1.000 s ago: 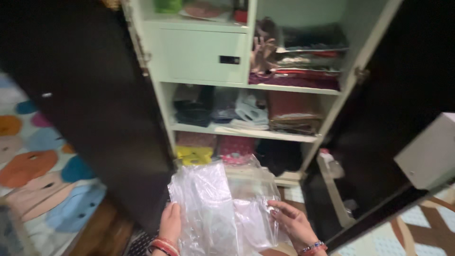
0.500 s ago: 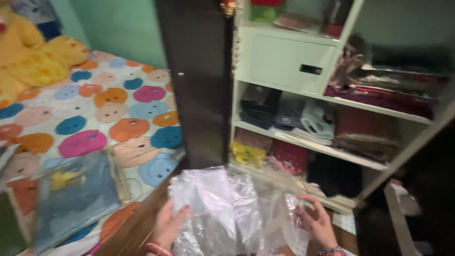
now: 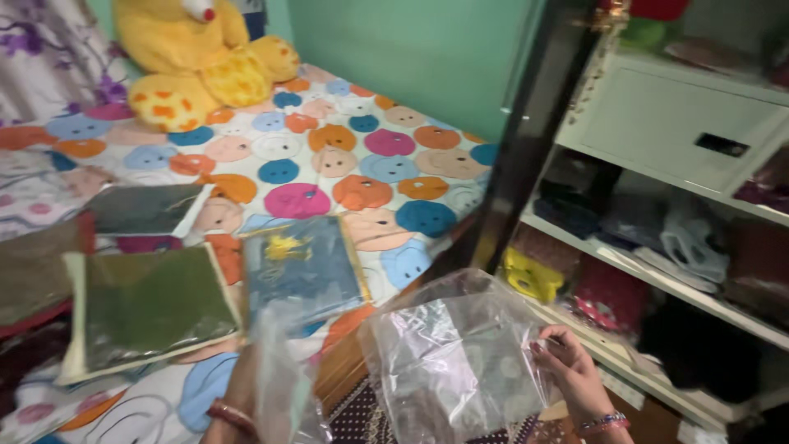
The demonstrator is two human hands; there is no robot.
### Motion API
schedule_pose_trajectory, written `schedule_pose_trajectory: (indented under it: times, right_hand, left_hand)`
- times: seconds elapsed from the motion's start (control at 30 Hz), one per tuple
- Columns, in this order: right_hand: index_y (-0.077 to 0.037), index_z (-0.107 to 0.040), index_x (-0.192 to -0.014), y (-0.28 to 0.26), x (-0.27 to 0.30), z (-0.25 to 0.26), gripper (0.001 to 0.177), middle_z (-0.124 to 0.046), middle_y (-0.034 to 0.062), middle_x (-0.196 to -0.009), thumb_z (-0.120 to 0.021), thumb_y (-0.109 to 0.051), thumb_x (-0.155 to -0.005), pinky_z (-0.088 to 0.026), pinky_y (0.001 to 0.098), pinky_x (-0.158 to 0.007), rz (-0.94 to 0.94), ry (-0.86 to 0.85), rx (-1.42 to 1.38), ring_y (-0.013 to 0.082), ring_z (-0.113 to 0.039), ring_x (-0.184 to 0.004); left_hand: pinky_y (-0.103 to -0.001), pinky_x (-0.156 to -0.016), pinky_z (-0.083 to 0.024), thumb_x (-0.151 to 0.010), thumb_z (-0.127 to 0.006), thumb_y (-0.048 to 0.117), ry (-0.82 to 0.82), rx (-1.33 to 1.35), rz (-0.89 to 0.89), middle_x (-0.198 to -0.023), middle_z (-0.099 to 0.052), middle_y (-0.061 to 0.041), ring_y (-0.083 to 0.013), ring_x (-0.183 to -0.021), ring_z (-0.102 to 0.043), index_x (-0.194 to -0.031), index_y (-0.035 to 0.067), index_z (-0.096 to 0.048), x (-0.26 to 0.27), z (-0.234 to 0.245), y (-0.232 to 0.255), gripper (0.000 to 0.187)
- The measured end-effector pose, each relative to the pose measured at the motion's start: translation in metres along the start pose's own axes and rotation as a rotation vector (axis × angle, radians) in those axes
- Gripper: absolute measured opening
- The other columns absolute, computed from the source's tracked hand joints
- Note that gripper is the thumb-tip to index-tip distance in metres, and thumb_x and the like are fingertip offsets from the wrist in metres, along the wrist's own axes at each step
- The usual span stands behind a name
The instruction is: The person removes a light blue fabric item from a clear plastic bag on a bed, then places the empty bag into a wardrobe. The person then unfolds the fabric on the bed and folds it neatly.
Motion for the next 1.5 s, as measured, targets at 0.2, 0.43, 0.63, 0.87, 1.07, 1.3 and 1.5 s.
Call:
schedule_pose_trajectory:
  times: [0.2, 0.43, 0.63, 0.87, 1.07, 1.3, 1.5]
  right_hand:
    - [-0.004, -0.066, -0.113, 0.021, -0.023, -0.088, 0.015, -0.068, 0.0011, -0.096, -0.06, -0.002, -0.098, -0.049, 0.0248, -0.073, -0.058, -0.089, -0.006, 0.0091, -0.061, -0.085]
    - [-0.006, -0.074, -0.133, 0.058, -0.074, -0.148, 0.036, -0.059, 0.0032, -0.099, -0.054, -0.005, -0.102, -0.044, 0.0276, -0.072, 0.113, -0.122, 0.179, 0.0153, -0.056, -0.086]
    - [-0.009, -0.075, -0.123, 0.014, -0.052, -0.268, 0.039, -0.057, 0.0025, -0.122, -0.065, -0.005, -0.085, -0.057, 0.0277, -0.083, 0.334, -0.007, 0.493, 0.0155, -0.066, -0.103]
    - [-0.01, -0.075, -0.122, 0.018, -0.053, -0.397, 0.049, -0.057, 0.0057, -0.126, -0.086, -0.021, -0.075, -0.066, 0.0323, -0.078, 0.11, -0.046, 0.55, 0.0198, -0.075, -0.091]
    - [-0.007, -0.072, -0.123, 0.039, -0.11, -0.44, 0.065, -0.06, 0.0071, -0.122, -0.095, -0.026, -0.066, -0.066, 0.0323, -0.075, 0.116, -0.143, 0.648, 0.0198, -0.075, -0.098]
    - [0.004, -0.073, -0.117, 0.1, -0.163, -0.433, 0.036, -0.061, 0.0121, -0.126, -0.072, -0.013, -0.086, -0.057, 0.0296, -0.092, 0.102, -0.327, 0.326, 0.0218, -0.07, -0.113]
    - [0.005, -0.08, -0.116, 0.162, -0.211, -0.364, 0.04, -0.063, 0.0082, -0.141, -0.062, -0.023, -0.093, -0.042, 0.0292, -0.107, -0.079, -0.199, 0.501, 0.0152, -0.052, -0.135]
  left_hand:
    - [-0.029, -0.074, -0.058, -0.102, -0.019, 0.059, -0.373, 0.588, 0.64, -0.094, -0.079, -0.01, -0.0182, -0.081, -0.074, -0.112, 0.007, -0.079, 0.009, -0.02, -0.074, 0.08]
    - [-0.033, -0.082, -0.053, -0.102, -0.063, 0.035, -0.134, 0.873, 0.586, -0.103, -0.071, -0.003, -0.0162, -0.096, -0.062, -0.124, 0.001, -0.071, 0.021, 0.0, -0.09, 0.041]
    - [-0.03, -0.065, -0.055, -0.087, -0.072, 0.016, 0.004, 1.205, 0.563, -0.104, -0.076, -0.006, -0.0152, -0.083, -0.07, -0.12, 0.005, -0.069, 0.01, 0.028, -0.052, 0.035]
    - [-0.029, -0.06, -0.056, -0.077, -0.083, 0.01, 0.19, 0.883, 0.574, -0.085, -0.081, -0.006, -0.013, -0.069, -0.071, -0.097, 0.001, -0.079, -0.04, 0.034, -0.039, 0.022]
    - [-0.024, -0.059, -0.054, -0.085, -0.083, 0.027, 0.066, 0.745, 0.312, -0.08, -0.078, -0.001, -0.0057, -0.068, -0.064, -0.097, 0.003, -0.079, -0.104, 0.019, -0.04, 0.027]
    - [-0.028, -0.057, -0.062, -0.088, -0.071, 0.038, -0.143, 1.018, 0.502, -0.075, -0.064, 0.007, -0.0046, -0.068, -0.062, -0.102, 0.005, -0.078, -0.13, -0.047, -0.094, 0.036]
    - [-0.026, -0.052, -0.045, -0.097, -0.069, 0.042, -0.099, 0.717, 0.586, -0.076, -0.059, -0.002, -0.0101, -0.061, -0.053, -0.098, -0.001, -0.078, -0.149, -0.016, -0.149, 0.045]
Point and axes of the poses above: each hand's wrist, its own x-axis away from the middle knuckle, its own z-axis out of the back of the hand, y = z × x, the point moved 9 cm from there along -x, towards the middle knuckle
